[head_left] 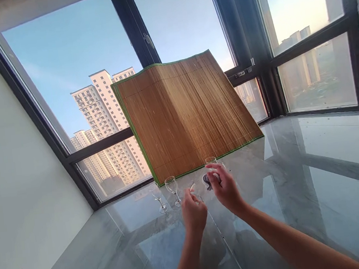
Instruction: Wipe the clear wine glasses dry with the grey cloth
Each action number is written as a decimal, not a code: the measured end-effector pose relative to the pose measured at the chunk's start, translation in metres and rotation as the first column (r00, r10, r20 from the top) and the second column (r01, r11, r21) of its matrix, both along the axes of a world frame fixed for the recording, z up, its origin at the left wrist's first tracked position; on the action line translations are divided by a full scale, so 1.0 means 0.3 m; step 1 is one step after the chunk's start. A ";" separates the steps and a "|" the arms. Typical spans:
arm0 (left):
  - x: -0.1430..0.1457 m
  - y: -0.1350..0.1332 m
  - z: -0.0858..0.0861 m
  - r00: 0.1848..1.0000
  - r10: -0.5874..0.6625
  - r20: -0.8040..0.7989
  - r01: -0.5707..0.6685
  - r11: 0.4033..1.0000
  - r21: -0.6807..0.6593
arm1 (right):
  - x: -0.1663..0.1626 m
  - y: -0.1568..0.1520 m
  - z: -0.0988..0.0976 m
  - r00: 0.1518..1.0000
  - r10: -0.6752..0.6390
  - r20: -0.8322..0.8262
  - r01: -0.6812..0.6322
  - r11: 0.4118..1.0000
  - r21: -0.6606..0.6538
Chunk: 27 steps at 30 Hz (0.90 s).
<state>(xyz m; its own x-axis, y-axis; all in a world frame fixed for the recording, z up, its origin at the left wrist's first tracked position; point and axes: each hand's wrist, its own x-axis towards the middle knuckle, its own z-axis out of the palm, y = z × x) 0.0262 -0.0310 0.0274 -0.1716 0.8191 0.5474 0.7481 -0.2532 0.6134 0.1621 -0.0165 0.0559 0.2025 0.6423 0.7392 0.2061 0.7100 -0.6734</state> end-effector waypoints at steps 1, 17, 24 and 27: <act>0.001 -0.007 0.001 0.997 0.014 -0.080 -0.013 1.000 0.015 | 0.001 -0.003 -0.004 0.992 -0.017 0.122 0.013 0.999 0.029; -0.007 -0.010 -0.015 0.951 0.009 -0.309 0.050 0.982 0.181 | 0.018 0.064 -0.032 0.930 -0.170 0.327 0.218 0.969 -0.117; 0.011 0.004 0.005 0.974 -0.143 0.177 0.078 0.940 0.331 | -0.037 0.076 -0.072 0.985 0.146 0.097 -0.117 0.960 -0.253; 0.019 0.010 0.004 0.881 -0.215 0.422 0.107 0.958 0.265 | -0.074 0.062 -0.091 0.959 0.279 0.053 -0.249 0.916 -0.314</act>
<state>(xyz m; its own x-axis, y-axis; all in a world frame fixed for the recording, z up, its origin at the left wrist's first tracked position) 0.0320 -0.0280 0.0286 -0.3160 0.7190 0.6190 0.3488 -0.5188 0.7806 0.1400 0.0022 0.0285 -0.0664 0.8577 0.5099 0.1127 0.5142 -0.8502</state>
